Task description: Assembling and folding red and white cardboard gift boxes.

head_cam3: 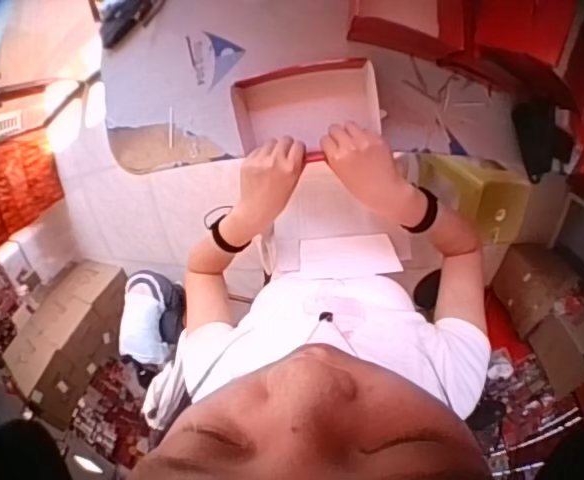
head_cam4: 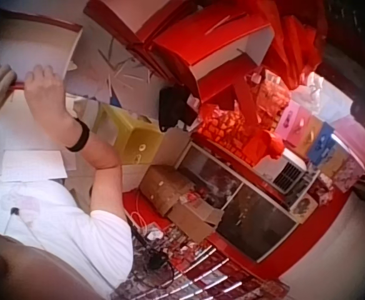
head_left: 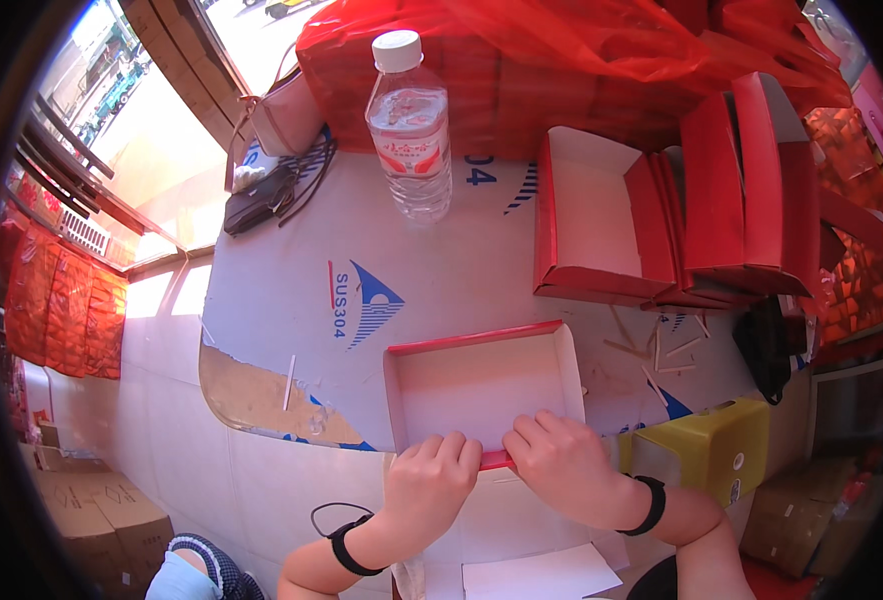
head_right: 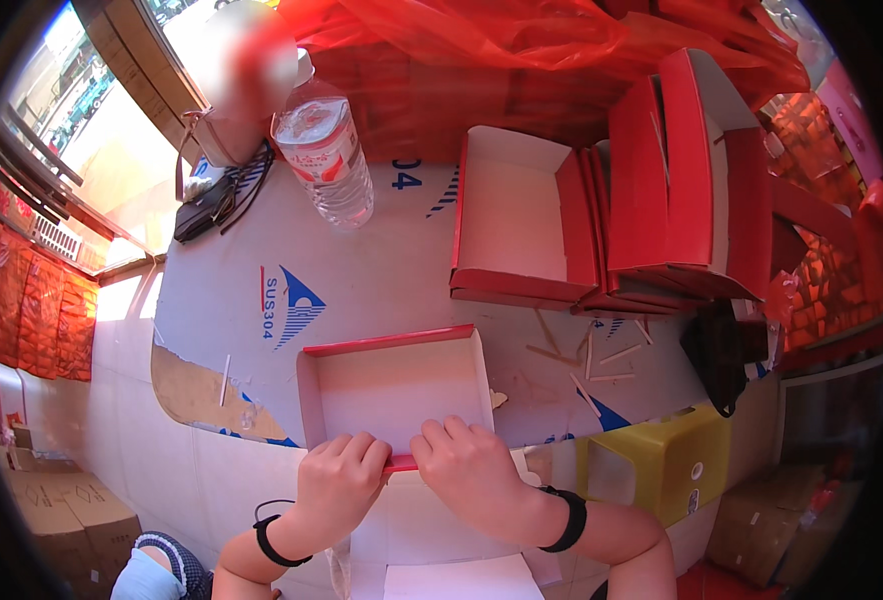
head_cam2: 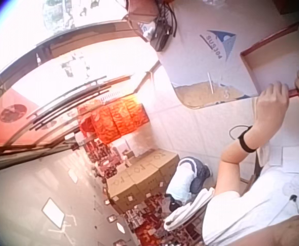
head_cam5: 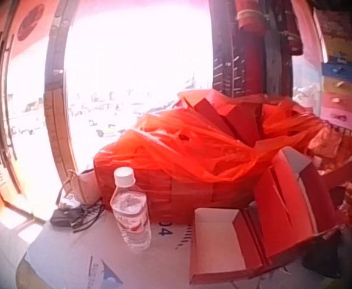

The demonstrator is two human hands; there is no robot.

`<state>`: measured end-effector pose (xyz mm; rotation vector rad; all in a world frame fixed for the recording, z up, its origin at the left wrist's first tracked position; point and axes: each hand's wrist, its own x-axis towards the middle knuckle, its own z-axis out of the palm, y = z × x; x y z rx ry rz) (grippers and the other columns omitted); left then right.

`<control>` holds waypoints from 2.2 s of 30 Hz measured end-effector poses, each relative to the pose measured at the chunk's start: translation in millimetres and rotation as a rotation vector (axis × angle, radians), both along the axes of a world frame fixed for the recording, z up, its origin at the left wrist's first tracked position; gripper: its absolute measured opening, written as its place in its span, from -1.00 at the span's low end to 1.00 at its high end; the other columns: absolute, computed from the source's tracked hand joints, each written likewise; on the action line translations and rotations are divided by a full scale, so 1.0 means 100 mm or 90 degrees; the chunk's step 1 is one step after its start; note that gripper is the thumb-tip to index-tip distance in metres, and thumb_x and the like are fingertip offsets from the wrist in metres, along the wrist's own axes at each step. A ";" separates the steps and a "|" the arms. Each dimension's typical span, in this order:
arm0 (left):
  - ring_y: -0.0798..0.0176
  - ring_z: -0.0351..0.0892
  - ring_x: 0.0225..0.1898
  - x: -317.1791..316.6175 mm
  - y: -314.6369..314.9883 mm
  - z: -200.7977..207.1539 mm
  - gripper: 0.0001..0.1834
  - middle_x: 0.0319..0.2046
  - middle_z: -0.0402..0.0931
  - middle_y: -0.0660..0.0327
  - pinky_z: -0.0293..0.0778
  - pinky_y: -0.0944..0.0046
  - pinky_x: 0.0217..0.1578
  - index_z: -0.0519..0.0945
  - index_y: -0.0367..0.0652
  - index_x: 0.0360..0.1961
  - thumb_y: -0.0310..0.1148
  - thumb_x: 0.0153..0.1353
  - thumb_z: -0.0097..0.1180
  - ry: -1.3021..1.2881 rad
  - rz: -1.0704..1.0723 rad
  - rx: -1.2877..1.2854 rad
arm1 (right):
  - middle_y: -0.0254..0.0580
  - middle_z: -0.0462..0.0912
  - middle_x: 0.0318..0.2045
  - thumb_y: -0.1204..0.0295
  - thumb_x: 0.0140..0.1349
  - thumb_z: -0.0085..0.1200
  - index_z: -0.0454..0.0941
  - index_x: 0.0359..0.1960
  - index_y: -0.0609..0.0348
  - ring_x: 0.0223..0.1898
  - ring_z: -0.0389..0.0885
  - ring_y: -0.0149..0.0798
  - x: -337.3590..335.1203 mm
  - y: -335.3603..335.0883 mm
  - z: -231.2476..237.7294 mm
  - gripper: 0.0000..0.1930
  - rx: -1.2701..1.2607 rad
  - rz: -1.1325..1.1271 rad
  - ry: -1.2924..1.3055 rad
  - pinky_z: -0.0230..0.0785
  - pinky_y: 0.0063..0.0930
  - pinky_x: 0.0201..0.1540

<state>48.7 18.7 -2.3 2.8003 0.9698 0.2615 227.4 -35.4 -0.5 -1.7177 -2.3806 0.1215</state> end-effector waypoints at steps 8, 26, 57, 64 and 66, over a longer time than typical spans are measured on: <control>0.27 0.43 -0.51 -0.01 -0.02 0.01 -0.80 -0.55 0.36 0.30 0.36 0.32 -0.53 0.45 -0.09 -0.53 -0.44 -0.15 0.26 -0.006 -0.011 0.011 | -0.34 0.35 -0.52 0.48 -0.17 0.13 0.37 -0.56 0.05 -0.45 0.43 -0.37 -0.02 -0.01 0.00 -0.84 0.012 -0.011 0.010 0.24 -0.58 -0.53; 0.24 0.46 -0.48 -0.02 -0.01 0.01 -0.81 -0.53 0.40 0.28 0.40 0.28 -0.48 0.46 -0.10 -0.48 -0.46 -0.15 0.24 0.022 -0.013 -0.021 | -0.34 0.34 -0.54 0.48 -0.17 0.13 0.39 -0.58 0.06 -0.44 0.43 -0.37 0.00 0.00 0.02 -0.86 0.000 0.006 -0.009 0.26 -0.59 -0.52; 0.27 0.48 -0.46 0.01 -0.02 0.05 -0.83 -0.49 0.44 0.32 0.39 0.31 -0.47 0.54 -0.08 -0.47 -0.42 -0.10 0.29 0.014 -0.003 -0.038 | -0.37 0.34 -0.53 0.45 -0.12 0.13 0.38 -0.54 0.03 -0.45 0.44 -0.38 -0.02 -0.03 -0.03 -0.85 0.015 -0.010 0.016 0.23 -0.57 -0.52; 0.29 0.49 -0.45 0.01 -0.02 0.03 -0.80 -0.46 0.47 0.33 0.39 0.33 -0.46 0.54 -0.08 -0.45 -0.37 -0.12 0.31 -0.006 -0.009 -0.039 | -0.38 0.36 -0.51 0.44 -0.10 0.14 0.41 -0.53 0.02 -0.44 0.45 -0.39 -0.03 -0.02 -0.04 -0.87 0.028 -0.011 0.049 0.24 -0.57 -0.52; 0.29 0.49 -0.44 0.02 -0.01 0.03 -0.80 -0.46 0.47 0.34 0.39 0.33 -0.46 0.54 -0.08 -0.45 -0.37 -0.12 0.31 -0.011 -0.007 -0.043 | -0.38 0.36 -0.51 0.44 -0.09 0.14 0.42 -0.52 0.02 -0.43 0.45 -0.39 -0.03 -0.01 -0.03 -0.87 0.025 -0.007 0.047 0.25 -0.58 -0.52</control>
